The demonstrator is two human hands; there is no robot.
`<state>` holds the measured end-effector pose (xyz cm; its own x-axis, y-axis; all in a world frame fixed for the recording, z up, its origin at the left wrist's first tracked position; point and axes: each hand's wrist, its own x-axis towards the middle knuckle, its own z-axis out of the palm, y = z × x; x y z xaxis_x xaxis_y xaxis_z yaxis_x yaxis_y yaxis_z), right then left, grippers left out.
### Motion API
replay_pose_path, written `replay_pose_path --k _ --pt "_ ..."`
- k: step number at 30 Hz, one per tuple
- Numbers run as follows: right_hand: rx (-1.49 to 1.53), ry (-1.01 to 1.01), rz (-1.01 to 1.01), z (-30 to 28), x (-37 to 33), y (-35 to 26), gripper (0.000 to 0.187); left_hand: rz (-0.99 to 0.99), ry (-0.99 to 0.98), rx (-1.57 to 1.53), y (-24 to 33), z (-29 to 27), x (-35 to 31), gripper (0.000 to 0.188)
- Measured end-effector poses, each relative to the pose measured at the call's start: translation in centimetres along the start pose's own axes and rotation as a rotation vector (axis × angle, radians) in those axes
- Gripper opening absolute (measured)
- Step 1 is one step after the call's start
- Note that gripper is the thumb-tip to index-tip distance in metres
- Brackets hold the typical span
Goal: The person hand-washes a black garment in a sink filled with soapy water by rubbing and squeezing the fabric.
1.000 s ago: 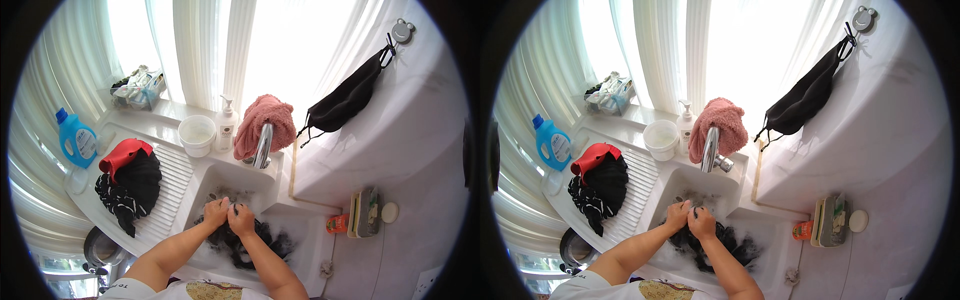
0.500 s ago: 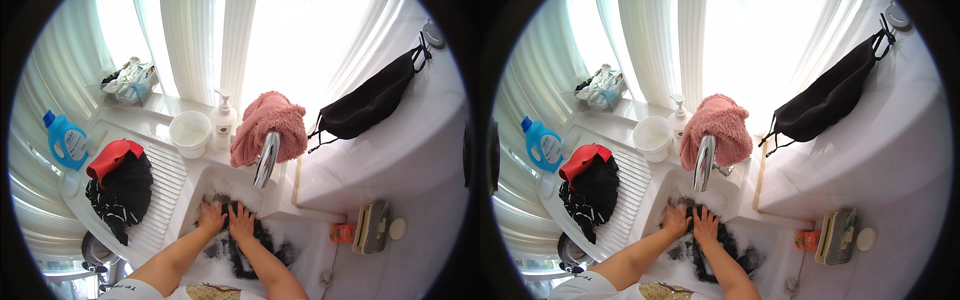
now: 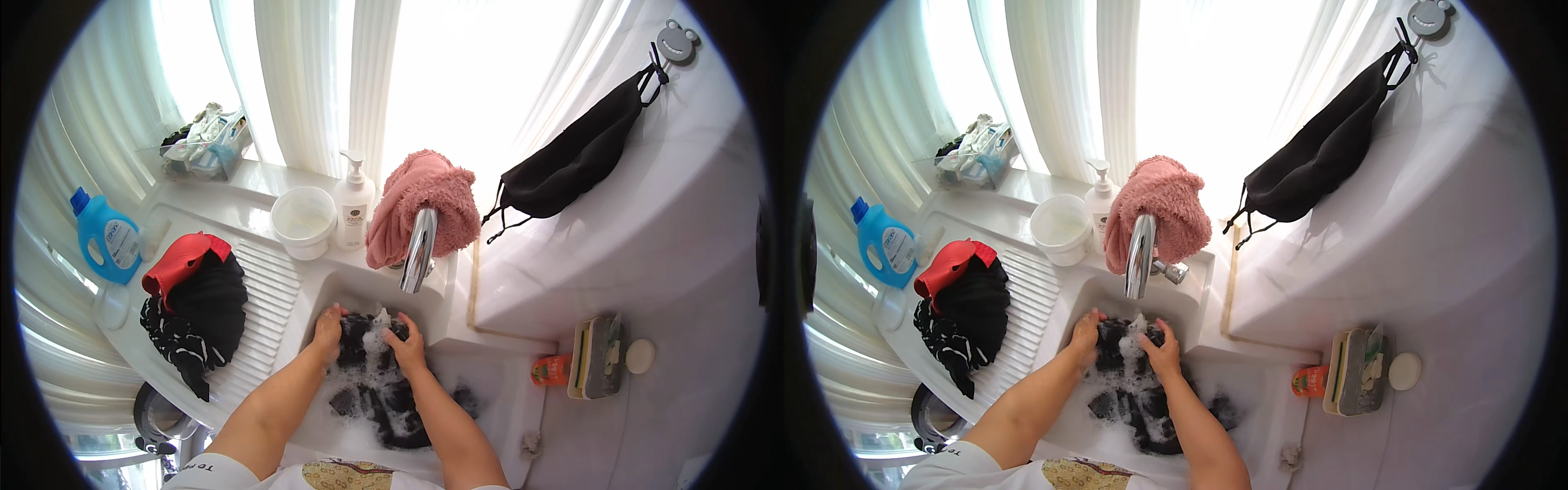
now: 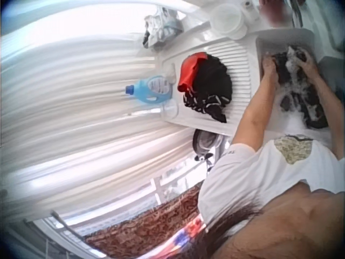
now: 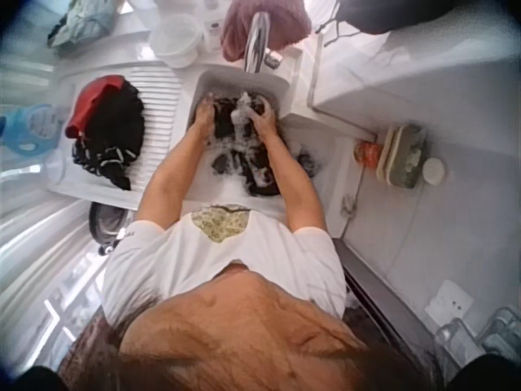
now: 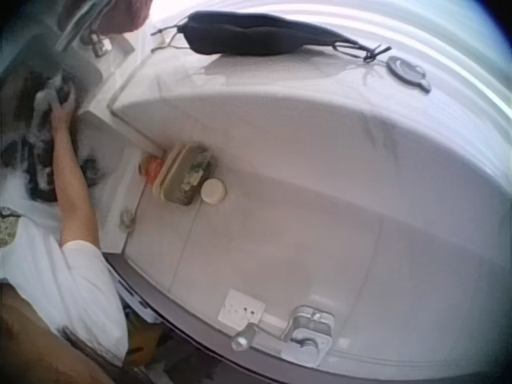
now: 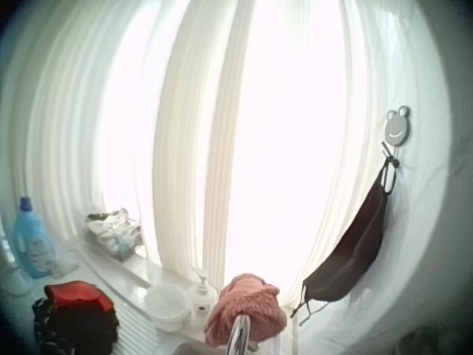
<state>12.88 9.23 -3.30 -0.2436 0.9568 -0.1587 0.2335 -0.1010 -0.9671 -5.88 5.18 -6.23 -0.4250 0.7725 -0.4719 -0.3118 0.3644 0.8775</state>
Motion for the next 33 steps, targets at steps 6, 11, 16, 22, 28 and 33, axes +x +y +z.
replay_pose_path --k 6,11,16,22,28,33 --pt "-0.393 -0.009 -0.668 5.0 -8.2 -7.8 0.040 -0.307 -0.518 -0.668 5.8 1.3 -7.7 0.051" --pt "-0.355 0.158 -0.619 6.5 -9.2 -6.9 0.020 -0.516 -0.441 -0.678 2.6 0.1 -8.9 0.042" --pt "-0.354 0.166 -0.612 5.5 -7.1 -8.4 0.021 -0.146 -0.125 -0.253 6.3 1.6 -10.0 0.027" --pt "-0.242 0.275 -0.615 -0.6 -1.5 -9.5 0.013 0.581 0.137 0.546 12.8 0.0 -9.6 0.033" --pt "-0.910 -0.093 -0.707 -2.6 -3.6 -4.9 0.048 0.749 0.036 1.366 6.7 -0.3 -10.1 0.048" --pt "-1.276 -0.339 -0.374 -0.7 -5.7 -1.2 0.073 0.413 -0.209 1.735 0.6 0.4 -8.6 0.063"
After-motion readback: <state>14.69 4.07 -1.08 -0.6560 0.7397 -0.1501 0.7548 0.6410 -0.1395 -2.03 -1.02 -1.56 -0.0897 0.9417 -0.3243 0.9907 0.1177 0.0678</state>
